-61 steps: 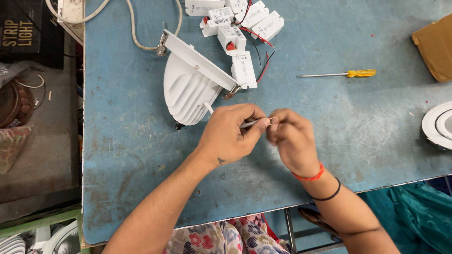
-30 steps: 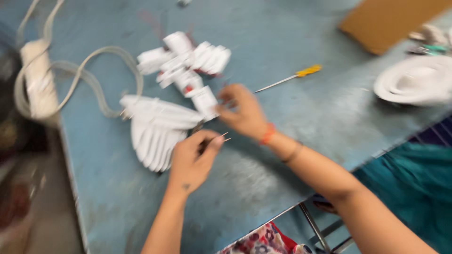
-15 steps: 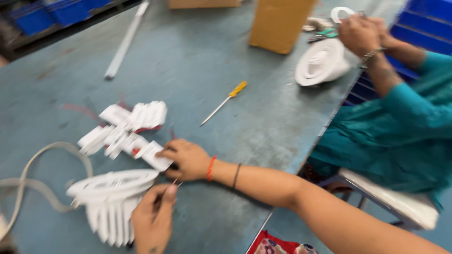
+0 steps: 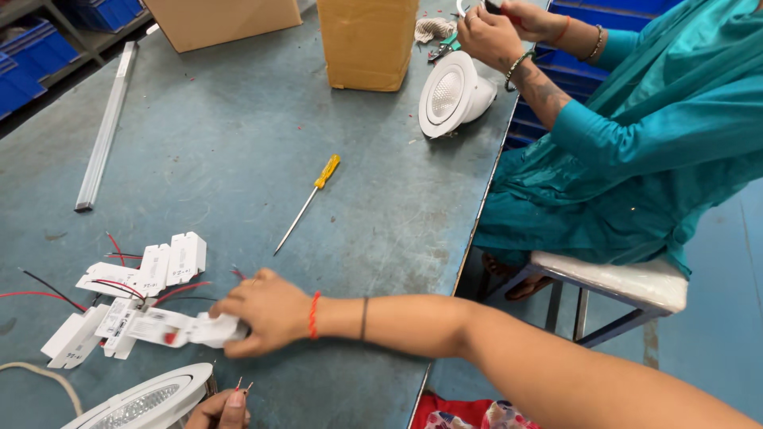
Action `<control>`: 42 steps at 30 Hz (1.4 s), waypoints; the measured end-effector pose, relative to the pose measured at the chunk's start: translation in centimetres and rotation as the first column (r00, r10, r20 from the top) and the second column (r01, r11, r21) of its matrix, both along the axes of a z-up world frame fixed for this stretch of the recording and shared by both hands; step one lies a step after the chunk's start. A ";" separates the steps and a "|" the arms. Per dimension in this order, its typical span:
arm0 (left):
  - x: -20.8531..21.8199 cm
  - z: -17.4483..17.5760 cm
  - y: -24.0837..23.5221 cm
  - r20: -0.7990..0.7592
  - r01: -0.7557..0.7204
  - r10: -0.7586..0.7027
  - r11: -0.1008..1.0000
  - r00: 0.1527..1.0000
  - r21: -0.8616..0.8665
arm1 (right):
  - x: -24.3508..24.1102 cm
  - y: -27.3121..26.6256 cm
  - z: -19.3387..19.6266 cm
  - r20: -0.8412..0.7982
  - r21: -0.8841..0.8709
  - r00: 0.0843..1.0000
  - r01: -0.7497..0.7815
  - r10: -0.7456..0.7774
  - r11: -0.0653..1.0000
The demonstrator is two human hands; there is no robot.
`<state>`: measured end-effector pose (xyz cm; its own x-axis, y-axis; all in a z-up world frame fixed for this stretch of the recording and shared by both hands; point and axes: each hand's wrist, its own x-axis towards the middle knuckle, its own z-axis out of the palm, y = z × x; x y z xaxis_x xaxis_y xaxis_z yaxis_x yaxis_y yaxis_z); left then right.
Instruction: The person strips wire ends and connects them to a small white driver box, then secures the connections with a screwdriver. They repeat this process for multiple LED light units on a blue workbench.
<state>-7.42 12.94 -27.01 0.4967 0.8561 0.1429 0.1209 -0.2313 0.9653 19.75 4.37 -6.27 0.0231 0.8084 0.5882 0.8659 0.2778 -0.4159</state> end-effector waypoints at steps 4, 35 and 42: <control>-2.1 -3.6 3.9 -0.129 0.100 -0.122 0.981 0.984 -0.164 | 3.6 -1.7 4.4 -0.208 -0.224 0.970 -0.171 0.125 0.960; 8.7 17.3 -11.2 0.030 0.047 -0.039 0.917 0.999 -0.397 | 4.8 -1.2 2.0 -0.058 -0.566 0.981 -0.184 0.183 0.804; 9.5 20.0 -13.0 0.024 0.061 -0.056 0.945 0.998 -0.322 | 7.3 -3.7 1.5 -0.333 -0.479 0.914 -0.375 0.231 0.794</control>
